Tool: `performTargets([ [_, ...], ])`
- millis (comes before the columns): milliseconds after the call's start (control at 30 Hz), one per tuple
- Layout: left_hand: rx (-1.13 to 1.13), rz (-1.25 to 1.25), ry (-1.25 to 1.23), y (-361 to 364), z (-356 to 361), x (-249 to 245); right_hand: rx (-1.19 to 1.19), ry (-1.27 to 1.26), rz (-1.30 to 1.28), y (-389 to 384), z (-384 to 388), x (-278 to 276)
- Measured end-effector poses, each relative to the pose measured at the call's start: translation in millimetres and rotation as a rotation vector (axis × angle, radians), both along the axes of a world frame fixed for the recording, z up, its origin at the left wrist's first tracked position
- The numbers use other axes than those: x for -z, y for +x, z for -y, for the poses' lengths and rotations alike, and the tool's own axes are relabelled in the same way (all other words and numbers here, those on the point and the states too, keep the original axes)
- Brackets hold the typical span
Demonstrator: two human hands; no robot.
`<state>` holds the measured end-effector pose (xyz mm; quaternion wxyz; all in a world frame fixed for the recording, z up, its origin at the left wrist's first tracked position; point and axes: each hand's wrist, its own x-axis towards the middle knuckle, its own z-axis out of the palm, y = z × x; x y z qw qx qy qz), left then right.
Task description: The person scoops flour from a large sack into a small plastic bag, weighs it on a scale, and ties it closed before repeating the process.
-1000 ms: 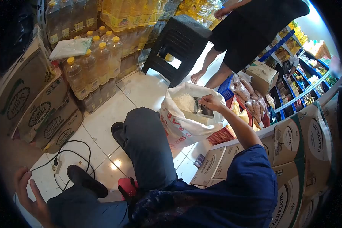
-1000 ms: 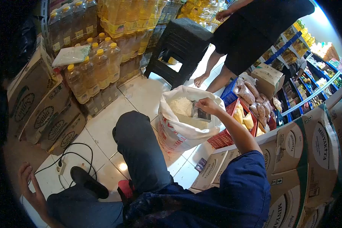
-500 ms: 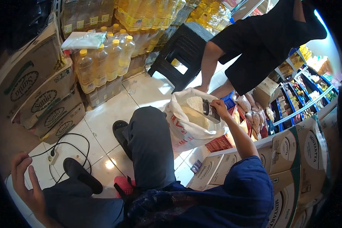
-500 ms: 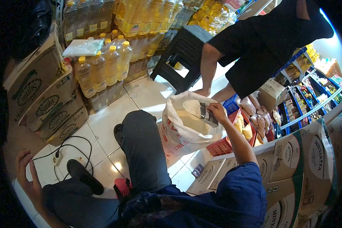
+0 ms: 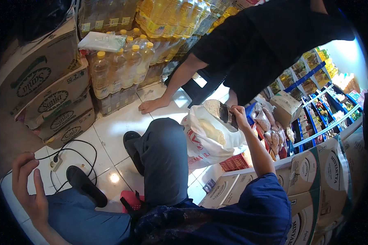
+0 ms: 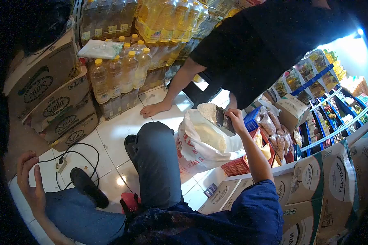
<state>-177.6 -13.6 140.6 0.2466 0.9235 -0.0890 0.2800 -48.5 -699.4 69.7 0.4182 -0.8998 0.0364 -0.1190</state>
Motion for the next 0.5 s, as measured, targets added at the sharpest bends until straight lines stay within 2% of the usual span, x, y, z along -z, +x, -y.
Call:
performTargets([
  [67, 0.013, -0.008, -0.030, -0.1, 1.0, -1.5, -0.046, -0.022, 0.110, 10.7, -10.3, -2.4],
  [167, 0.048, 0.006, -0.059, 0.7, 5.7, -6.3, -0.039, 0.049, -0.030, 17.1, -29.7, -19.2],
  [500, 0.072, -0.029, -0.113, -2.6, 4.9, -8.0, -0.062, 0.067, -0.047, 28.5, -43.8, -15.0],
])
